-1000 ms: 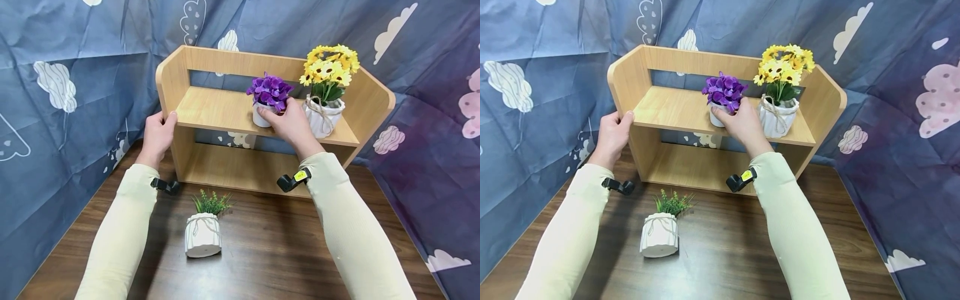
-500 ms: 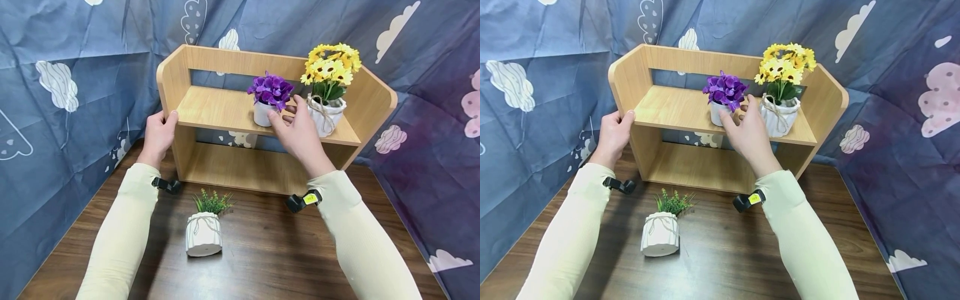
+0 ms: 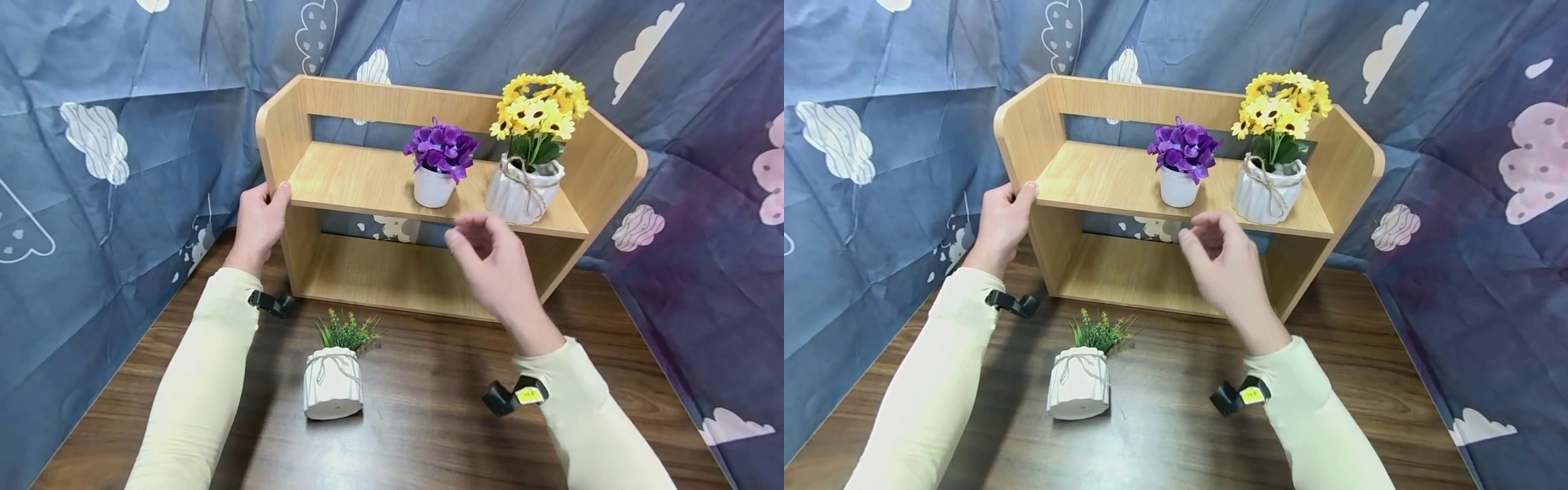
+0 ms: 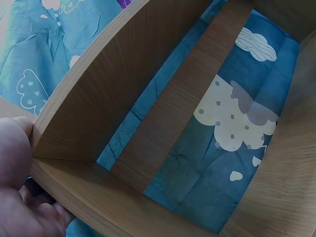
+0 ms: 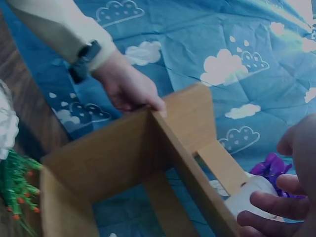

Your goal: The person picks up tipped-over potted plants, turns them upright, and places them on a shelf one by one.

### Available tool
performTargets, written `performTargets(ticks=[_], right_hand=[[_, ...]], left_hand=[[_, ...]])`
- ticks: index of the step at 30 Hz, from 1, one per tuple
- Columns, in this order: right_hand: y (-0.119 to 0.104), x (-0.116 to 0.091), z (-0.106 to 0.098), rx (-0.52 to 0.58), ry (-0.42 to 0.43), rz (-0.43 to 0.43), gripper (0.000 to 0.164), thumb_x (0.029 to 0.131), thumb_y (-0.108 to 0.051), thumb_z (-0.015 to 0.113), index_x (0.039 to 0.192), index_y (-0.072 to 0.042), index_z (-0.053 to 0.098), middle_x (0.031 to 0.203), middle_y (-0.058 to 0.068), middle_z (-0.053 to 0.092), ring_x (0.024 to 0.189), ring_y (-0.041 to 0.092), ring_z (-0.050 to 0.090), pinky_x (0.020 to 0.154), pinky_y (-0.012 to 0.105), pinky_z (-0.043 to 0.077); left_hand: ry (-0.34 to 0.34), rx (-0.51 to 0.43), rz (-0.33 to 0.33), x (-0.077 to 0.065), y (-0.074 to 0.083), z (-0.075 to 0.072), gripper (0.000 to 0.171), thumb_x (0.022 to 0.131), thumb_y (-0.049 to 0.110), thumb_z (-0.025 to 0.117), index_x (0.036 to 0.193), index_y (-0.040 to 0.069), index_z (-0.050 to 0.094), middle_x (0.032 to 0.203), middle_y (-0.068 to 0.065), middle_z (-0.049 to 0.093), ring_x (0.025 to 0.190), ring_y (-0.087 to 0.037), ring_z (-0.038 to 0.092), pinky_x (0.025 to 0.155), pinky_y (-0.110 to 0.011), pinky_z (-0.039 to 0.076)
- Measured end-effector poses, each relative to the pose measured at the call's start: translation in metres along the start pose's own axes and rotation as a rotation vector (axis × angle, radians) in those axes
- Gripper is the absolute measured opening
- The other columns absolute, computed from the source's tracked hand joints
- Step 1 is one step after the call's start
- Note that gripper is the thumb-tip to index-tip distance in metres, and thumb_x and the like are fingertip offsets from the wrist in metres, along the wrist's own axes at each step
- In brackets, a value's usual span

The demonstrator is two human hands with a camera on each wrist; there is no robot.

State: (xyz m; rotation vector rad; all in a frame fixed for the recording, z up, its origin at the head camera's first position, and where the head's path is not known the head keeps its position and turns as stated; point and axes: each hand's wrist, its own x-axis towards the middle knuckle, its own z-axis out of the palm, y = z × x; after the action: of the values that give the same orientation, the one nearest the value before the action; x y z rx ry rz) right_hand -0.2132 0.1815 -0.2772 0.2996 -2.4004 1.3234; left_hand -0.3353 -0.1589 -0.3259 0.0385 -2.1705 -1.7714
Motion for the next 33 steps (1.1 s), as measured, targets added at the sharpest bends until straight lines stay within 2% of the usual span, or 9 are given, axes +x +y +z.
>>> performTargets(ticks=[6, 12, 16, 23, 33], right_hand=[[0.011, -0.026, 0.015, -0.039, -0.104, 0.002, 0.029, 0.106, -0.025, 0.068, 0.126, -0.004, 0.066, 0.117, 0.013, 0.075, 0.104, 0.020, 0.069, 0.086, 0.018, 0.053], [0.023, -0.044, 0.032, -0.041, -0.187, 0.015, 0.028, 0.105, -0.027, 0.070, 0.124, -0.007, 0.068, 0.114, 0.009, 0.077, 0.103, 0.020, 0.072, 0.093, 0.031, 0.057], [0.032, -0.053, 0.044, -0.040, -0.236, 0.053, 0.028, 0.105, -0.030, 0.070, 0.123, -0.009, 0.070, 0.111, 0.005, 0.077, 0.099, 0.017, 0.070, 0.091, 0.036, 0.058], [0.044, -0.070, 0.069, -0.036, -0.315, 0.126, 0.034, 0.105, -0.036, 0.069, 0.125, -0.009, 0.071, 0.107, 0.004, 0.078, 0.095, 0.015, 0.069, 0.090, 0.036, 0.057], [0.059, -0.087, 0.100, -0.050, -0.376, 0.172, 0.034, 0.103, -0.039, 0.072, 0.120, -0.010, 0.074, 0.098, -0.002, 0.076, 0.091, 0.010, 0.068, 0.086, 0.034, 0.057]], left_hand=[[0.012, -0.001, 0.001, 0.001, 0.000, -0.001, 0.048, 0.108, 0.037, 0.054, 0.141, 0.005, 0.070, 0.136, -0.022, 0.071, 0.118, -0.033, 0.067, 0.105, -0.043, 0.053], [0.008, 0.012, -0.013, 0.000, -0.002, -0.002, 0.049, 0.108, 0.038, 0.053, 0.143, 0.006, 0.069, 0.140, -0.021, 0.070, 0.119, -0.033, 0.066, 0.107, -0.044, 0.052], [0.016, 0.018, -0.012, 0.000, -0.003, -0.003, 0.049, 0.108, 0.038, 0.053, 0.141, 0.006, 0.070, 0.138, -0.021, 0.070, 0.119, -0.032, 0.066, 0.108, -0.045, 0.052], [0.019, 0.006, 0.001, 0.003, -0.004, 0.000, 0.047, 0.108, 0.037, 0.054, 0.138, 0.005, 0.072, 0.133, -0.021, 0.072, 0.116, -0.031, 0.066, 0.104, -0.039, 0.052], [0.015, 0.003, -0.003, 0.002, -0.001, 0.002, 0.046, 0.108, 0.036, 0.054, 0.139, 0.006, 0.072, 0.135, -0.020, 0.072, 0.116, -0.028, 0.066, 0.106, -0.041, 0.052]])
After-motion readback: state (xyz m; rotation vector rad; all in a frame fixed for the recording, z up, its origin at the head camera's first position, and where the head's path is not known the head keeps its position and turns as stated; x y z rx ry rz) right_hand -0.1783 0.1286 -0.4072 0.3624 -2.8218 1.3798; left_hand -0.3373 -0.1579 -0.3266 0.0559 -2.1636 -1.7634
